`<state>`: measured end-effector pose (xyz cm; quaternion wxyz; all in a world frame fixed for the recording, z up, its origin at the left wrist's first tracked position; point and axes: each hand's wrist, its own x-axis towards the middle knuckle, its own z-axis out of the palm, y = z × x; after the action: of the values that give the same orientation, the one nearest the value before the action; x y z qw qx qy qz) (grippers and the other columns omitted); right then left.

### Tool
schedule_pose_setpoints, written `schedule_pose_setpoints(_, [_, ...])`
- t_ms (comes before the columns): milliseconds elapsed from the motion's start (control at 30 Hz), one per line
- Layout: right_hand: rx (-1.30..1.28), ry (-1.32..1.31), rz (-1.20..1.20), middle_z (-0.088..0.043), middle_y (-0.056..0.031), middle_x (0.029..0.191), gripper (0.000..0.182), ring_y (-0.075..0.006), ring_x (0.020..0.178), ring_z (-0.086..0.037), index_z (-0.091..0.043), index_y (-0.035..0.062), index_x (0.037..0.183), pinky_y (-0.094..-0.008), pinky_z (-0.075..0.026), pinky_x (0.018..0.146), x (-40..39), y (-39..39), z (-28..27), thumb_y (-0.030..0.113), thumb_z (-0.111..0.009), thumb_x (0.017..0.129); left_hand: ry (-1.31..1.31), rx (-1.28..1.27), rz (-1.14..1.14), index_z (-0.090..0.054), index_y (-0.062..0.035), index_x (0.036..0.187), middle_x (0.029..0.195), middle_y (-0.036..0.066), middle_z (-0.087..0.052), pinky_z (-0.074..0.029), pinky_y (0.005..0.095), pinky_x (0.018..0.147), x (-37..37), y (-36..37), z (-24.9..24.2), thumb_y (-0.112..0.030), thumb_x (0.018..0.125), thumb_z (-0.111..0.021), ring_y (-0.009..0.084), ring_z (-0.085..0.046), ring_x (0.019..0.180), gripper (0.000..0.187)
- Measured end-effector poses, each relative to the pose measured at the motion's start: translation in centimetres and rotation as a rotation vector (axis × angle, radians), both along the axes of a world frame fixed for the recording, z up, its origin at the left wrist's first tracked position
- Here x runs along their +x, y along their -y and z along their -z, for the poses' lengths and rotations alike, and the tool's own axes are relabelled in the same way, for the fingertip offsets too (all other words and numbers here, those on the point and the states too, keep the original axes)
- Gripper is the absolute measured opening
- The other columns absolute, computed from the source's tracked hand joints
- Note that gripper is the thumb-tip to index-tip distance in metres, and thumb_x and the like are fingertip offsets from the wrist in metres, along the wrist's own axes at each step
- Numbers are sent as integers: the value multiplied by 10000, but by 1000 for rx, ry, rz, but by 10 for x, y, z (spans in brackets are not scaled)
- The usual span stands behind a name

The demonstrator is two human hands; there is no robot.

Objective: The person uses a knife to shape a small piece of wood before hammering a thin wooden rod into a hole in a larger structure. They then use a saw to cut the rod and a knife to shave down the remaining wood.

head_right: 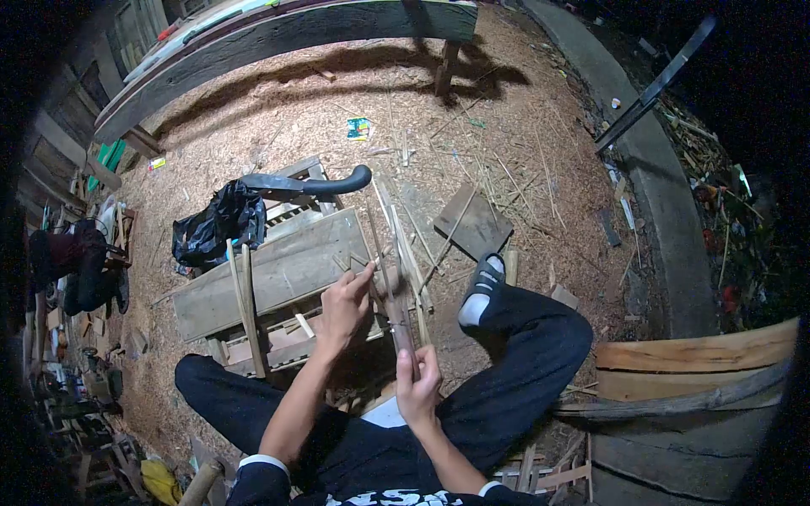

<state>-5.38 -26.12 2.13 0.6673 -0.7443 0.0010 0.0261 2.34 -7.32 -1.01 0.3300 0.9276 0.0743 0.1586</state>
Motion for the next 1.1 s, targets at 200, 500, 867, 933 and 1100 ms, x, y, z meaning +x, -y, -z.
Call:
schedule_pose_setpoints(200, [-111, 66, 14, -436, 35, 617, 328, -47, 512, -427, -414, 89, 891, -256, -320, 464, 5, -6, -7, 284, -589, 1089, 6, -6, 26, -682, -221, 1394, 967, 141, -654, -552, 481, 688, -1, -3, 4, -70, 853, -730, 374, -690, 798, 564])
schedule_pose_setpoints(500, [-65, 50, -11, -421, 41, 599, 306, -36, 464, -407, -379, 103, 909, -244, -297, 419, -2, 0, 9, 259, -549, 1111, 24, -20, 9, -681, -213, 1397, 890, 156, -624, -549, 479, 721, -1, -1, 0, -4, 846, -705, 372, -681, 792, 590])
schedule_pose_setpoints(867, [-21, -122, 35, -437, -18, 676, 369, -120, 628, -453, -459, 49, 853, -355, -386, 576, -5, 1, -12, 305, -611, 1071, 16, -41, 4, -684, -217, 1393, 910, 147, -641, -552, 477, 710, 1, 2, 8, -31, 855, -721, 376, -683, 792, 570])
schedule_pose_setpoints(933, [-82, -70, 48, -437, -27, 670, 371, -126, 621, -446, -452, 48, 840, -371, -380, 567, 16, -15, -16, 295, -621, 1059, 35, -63, 3, -688, -218, 1390, 921, 145, -649, -545, 478, 711, -1, 5, 8, -32, 864, -716, 377, -681, 790, 558])
schedule_pose_setpoints(1100, [-104, -28, 0, -447, -57, 670, 370, -145, 630, -448, -477, 32, 856, -379, -383, 575, -10, 13, -18, 301, -625, 1064, -8, -55, -1, -685, -217, 1395, 918, 158, -647, -543, 471, 719, 1, 1, 0, -24, 864, -712, 375, -680, 793, 566])
